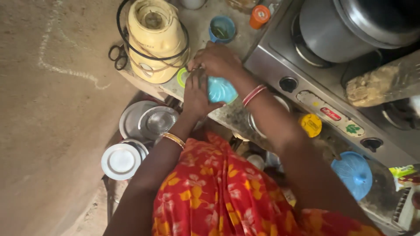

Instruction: The recorder is opening and organizing various jars and food containers on a kitchen counter.

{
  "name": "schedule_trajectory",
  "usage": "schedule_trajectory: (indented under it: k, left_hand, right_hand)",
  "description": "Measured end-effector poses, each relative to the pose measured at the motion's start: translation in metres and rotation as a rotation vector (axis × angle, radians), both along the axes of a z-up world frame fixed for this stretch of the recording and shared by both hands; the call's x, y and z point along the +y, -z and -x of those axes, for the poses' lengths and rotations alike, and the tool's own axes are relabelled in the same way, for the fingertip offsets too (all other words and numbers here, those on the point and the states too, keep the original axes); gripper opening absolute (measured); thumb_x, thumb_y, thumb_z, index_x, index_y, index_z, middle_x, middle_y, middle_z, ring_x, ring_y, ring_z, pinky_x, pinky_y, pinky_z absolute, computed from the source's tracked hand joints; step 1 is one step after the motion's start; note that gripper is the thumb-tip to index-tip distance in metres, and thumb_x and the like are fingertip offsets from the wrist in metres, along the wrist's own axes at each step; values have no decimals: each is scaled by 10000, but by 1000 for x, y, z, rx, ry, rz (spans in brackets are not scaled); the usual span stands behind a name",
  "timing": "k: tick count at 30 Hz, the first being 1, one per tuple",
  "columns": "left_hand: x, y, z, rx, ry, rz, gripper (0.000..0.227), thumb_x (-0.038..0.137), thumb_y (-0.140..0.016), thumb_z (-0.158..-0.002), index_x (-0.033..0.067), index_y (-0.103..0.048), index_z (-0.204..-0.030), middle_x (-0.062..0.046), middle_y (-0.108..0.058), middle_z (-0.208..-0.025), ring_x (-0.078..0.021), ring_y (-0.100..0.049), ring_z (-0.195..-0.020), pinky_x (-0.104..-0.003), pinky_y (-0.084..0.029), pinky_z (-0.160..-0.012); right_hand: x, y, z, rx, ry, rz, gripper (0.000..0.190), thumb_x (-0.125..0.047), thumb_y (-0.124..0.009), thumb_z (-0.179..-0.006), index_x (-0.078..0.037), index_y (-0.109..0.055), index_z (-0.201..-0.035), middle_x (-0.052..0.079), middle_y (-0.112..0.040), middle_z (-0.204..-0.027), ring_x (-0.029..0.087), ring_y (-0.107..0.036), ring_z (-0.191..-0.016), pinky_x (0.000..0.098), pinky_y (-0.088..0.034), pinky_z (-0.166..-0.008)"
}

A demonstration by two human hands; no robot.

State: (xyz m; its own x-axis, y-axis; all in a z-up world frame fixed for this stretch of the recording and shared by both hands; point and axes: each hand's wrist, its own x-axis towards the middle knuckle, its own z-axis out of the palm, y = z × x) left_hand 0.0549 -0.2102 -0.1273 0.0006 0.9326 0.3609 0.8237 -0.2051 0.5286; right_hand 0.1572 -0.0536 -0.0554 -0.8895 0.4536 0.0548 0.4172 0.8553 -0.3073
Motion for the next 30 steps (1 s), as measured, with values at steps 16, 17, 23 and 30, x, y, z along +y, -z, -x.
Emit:
schedule_trajectory:
  k: [16,17,23,30]
  left_hand:
    - [-8,-17,-11,81,-89,161,1291,613,-895,-637,-81,-288,-1541,-263,-386,-1516,-444,-346,-1421,-514,-266,-1222]
    - [-9,-33,-11,99,-101,262,1350,624,-900,-563,-113,-283,-1511,-283,-380,-1498,-455,-351,-1396,-522,-273,-1191]
    - [5,-73,-3,346,74,336,1337,625,-923,-522,166,-274,-1597,-167,-197,-1656,-471,-107,-1511,-792,-155,-1106]
    - [36,-37,-1,344,191,493,1276,646,-912,-518,396,-253,-1582,-57,-78,-1703,-467,6,-1529,-878,-186,-1030]
  right_hand:
    - [-142,15,-79,103,536,-108,371,-131,-661,-782,36,-663,-1114,257,-684,-1112,422,-677,-970,496,-553,-839]
    - [-146,7,-83,173,509,52,392,-93,-645,-816,20,-671,-1190,257,-675,-1182,416,-673,-964,481,-556,-849]
    - [-91,9,-137,475,661,202,534,-74,-677,-764,-53,-666,-1297,156,-692,-1249,335,-699,-1120,433,-567,-935]
    - [-54,52,-95,-49,714,-12,543,-158,-723,-794,-69,-630,-1321,219,-570,-1304,431,-608,-1112,507,-505,-927]
